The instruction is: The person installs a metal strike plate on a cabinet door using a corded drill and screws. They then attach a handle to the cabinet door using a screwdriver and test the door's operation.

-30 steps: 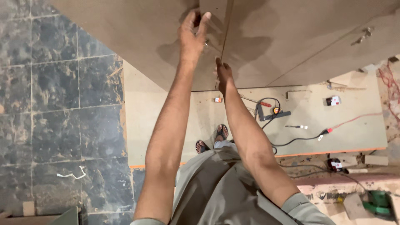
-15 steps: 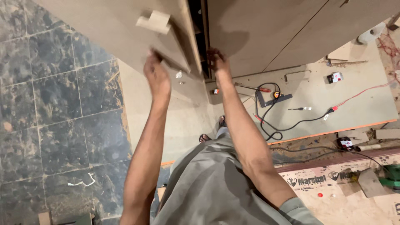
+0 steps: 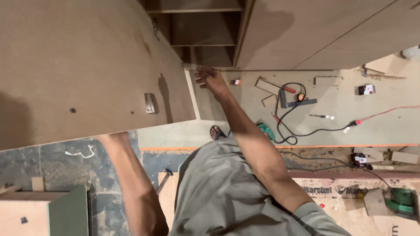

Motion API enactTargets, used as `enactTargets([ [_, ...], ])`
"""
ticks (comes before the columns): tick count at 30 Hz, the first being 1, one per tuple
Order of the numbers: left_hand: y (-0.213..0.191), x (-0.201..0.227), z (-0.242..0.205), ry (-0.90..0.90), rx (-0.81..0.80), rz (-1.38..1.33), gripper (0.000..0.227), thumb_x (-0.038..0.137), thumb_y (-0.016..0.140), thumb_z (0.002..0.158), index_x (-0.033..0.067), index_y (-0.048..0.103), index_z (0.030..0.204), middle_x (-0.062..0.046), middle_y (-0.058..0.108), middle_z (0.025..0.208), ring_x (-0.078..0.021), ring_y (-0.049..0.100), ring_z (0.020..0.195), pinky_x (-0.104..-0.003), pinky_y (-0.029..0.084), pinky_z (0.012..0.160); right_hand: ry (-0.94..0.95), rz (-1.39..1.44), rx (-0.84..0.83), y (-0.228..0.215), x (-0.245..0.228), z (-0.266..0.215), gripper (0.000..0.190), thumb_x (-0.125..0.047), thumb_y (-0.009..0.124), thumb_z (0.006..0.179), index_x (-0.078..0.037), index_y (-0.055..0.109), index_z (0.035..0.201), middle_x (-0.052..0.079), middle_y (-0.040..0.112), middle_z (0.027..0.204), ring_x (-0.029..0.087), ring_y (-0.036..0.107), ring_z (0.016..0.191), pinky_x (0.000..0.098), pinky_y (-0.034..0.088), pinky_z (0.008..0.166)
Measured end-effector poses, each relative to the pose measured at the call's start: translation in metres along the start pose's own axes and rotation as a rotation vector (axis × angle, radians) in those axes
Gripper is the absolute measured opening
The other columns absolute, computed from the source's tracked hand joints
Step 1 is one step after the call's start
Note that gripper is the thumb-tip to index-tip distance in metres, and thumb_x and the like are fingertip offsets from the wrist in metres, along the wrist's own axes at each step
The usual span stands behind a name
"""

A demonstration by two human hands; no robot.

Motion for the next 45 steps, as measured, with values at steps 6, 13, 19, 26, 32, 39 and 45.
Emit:
enactTargets([
  [6,-0.043,0.029,0.042,0.048,0.024,-0.087,0.068,0.044,0.056,0.11,0.004,0.034,0.161,-0.018,0.044,0.164,-0.0328,0.054,0.148,-0.047,0.054,0.119,0.075,-0.043,-0.004,0.006,0.003,-0.01,0.037,-0.015,0.054,0.096,-0.002,0.064,0.13,0.012,0.075,0.114,0.022,0.072,0.094,0.0362,0.058,0.079],
  [13,-0.089,0.027,0.076,0.123,0.111,0.018,0.066,0.041,0.059,0.11,0.0021,0.035,0.158,-0.019,0.045,0.162,-0.0341,0.055,0.146,-0.048,0.053,0.118,0.084,-0.082,0.089,-0.031,0.001,-0.014,0.037,-0.013,0.052,0.098,0.0,0.063,0.131,0.014,0.074,0.112,0.023,0.073,0.094,0.0378,0.06,0.08],
  [19,-0.134,-0.014,0.046,0.059,0.213,0.003,0.064,0.038,0.059,0.109,0.002,0.036,0.157,-0.018,0.046,0.159,-0.0323,0.053,0.144,-0.048,0.051,0.119,0.169,-0.122,0.153,-0.054,0.018,-0.014,0.037,-0.016,0.052,0.099,0.001,0.063,0.131,0.014,0.075,0.112,0.023,0.074,0.094,0.037,0.06,0.08],
  [26,-0.179,-0.192,-0.111,-0.802,0.802,0.218,0.034,0.034,0.046,0.104,0.0083,0.058,0.123,-0.007,0.07,0.104,-0.0198,0.065,0.088,-0.036,0.053,0.078,0.112,-0.204,0.212,-0.113,0.078,-0.034,0.031,-0.015,0.055,0.099,0.0,0.067,0.124,0.013,0.076,0.103,0.023,0.072,0.088,0.0351,0.058,0.074],
  [32,-0.077,-0.276,-0.193,-1.007,-0.674,1.083,0.044,0.039,0.065,0.099,-0.0025,0.07,0.085,-0.016,0.07,0.08,-0.0229,0.064,0.063,-0.033,0.048,0.058,0.147,-1.155,0.068,-0.153,0.103,-0.146,0.037,-0.039,0.063,0.093,-0.004,0.074,0.088,0.02,0.075,0.086,0.041,0.072,0.083,0.0495,0.057,0.075],
  [39,-0.052,-0.277,-0.201,-1.054,-1.21,0.951,0.072,0.044,0.07,0.112,-0.0149,0.057,0.072,-0.033,0.051,0.068,-0.0199,0.038,0.068,-0.047,0.038,0.061,0.656,-1.067,-0.041,-0.151,0.101,-0.265,0.055,-0.061,0.063,0.09,-0.008,0.077,0.088,0.018,0.073,0.091,0.037,0.071,0.091,0.0495,0.057,0.082],
  [45,-0.054,-0.27,-0.151,-1.803,-0.518,0.309,0.047,0.039,0.052,0.092,-0.0023,0.075,0.093,-0.012,0.077,0.085,-0.02,0.071,0.085,-0.037,0.057,0.085,0.37,-0.394,0.122,-0.133,0.077,-0.331,0.027,-0.025,0.065,0.087,-0.005,0.071,0.069,0.013,0.076,0.074,0.024,0.07,0.07,0.0409,0.054,0.068],
])
Point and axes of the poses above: each hand's wrist, its own z-axis towards the middle knuckle, its own y-axis out of the palm, x = y × z, the point moved 5 cm from there along z, towards the middle knuckle
